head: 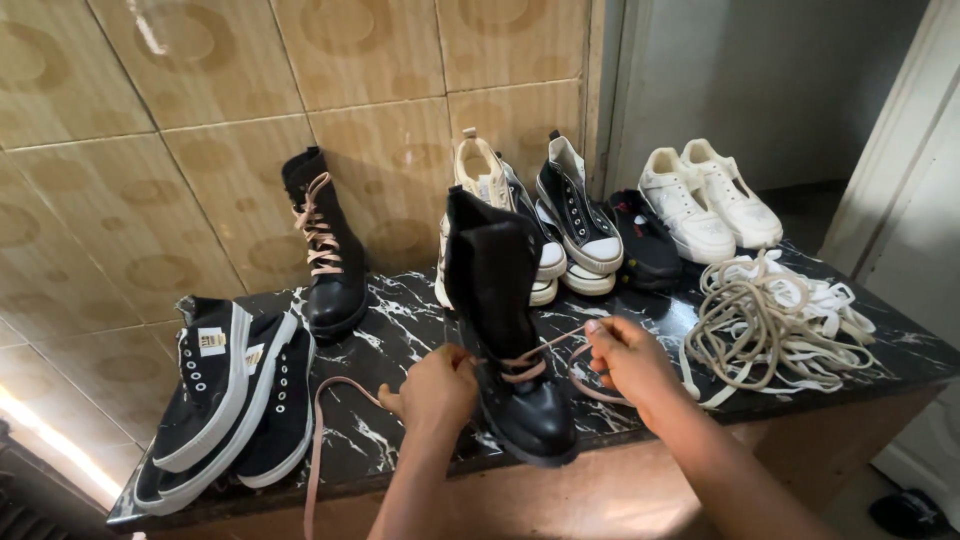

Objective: The person laces a black boot with pink laces on a marble-topped table. They thread the laces through the eyelets from the bottom up, pull them tight, and tie a knot at the top.

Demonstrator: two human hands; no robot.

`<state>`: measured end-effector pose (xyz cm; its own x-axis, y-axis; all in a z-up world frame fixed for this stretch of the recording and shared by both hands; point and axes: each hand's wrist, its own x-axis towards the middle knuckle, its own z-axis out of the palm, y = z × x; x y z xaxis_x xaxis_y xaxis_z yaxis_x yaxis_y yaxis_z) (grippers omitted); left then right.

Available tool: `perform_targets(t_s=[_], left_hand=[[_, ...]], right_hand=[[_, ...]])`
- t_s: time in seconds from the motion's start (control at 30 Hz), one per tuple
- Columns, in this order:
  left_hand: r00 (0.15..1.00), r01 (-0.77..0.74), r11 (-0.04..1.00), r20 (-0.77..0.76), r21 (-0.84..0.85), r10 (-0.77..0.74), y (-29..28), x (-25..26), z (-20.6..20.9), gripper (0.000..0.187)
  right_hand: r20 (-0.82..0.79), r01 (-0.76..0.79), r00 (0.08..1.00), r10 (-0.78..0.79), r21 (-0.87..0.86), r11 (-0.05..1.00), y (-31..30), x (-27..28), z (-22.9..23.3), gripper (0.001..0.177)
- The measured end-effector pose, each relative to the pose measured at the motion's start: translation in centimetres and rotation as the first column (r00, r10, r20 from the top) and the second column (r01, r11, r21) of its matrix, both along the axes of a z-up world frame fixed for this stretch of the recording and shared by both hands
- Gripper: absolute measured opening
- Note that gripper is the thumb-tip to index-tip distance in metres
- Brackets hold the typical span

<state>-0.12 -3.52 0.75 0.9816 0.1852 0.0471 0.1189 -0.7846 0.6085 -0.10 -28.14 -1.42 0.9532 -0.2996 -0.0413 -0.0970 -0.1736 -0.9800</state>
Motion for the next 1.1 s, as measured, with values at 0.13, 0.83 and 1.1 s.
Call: perform_targets(t_s=[0.13,0.83,1.1], left_hand=[[0.995,0.024,0.995,0.094,-0.102,-0.014,0.3,-1.1,0.6,0.024],[0.662,0.705,0.685,-0.173,-0.184,-0.729,1.1,-3.2,3.3,0.024],[0.864,0.479,0.872,0.232,-0.102,-0.448,-1.6,-3.4,2.5,0.023]], right_hand=[[-0.194,-0.184,0.961,0.197,0.081,0.979,-0.4,-1.2,0.4,0.025],[0.178,0.238,0.97,-0.166,-0.551,0.8,-6.1,-1.1,4.1,0.027],[-0.102,-0.119,0.99,0.101,-0.194,0.974,-1.0,-1.5,2.2,0.027]])
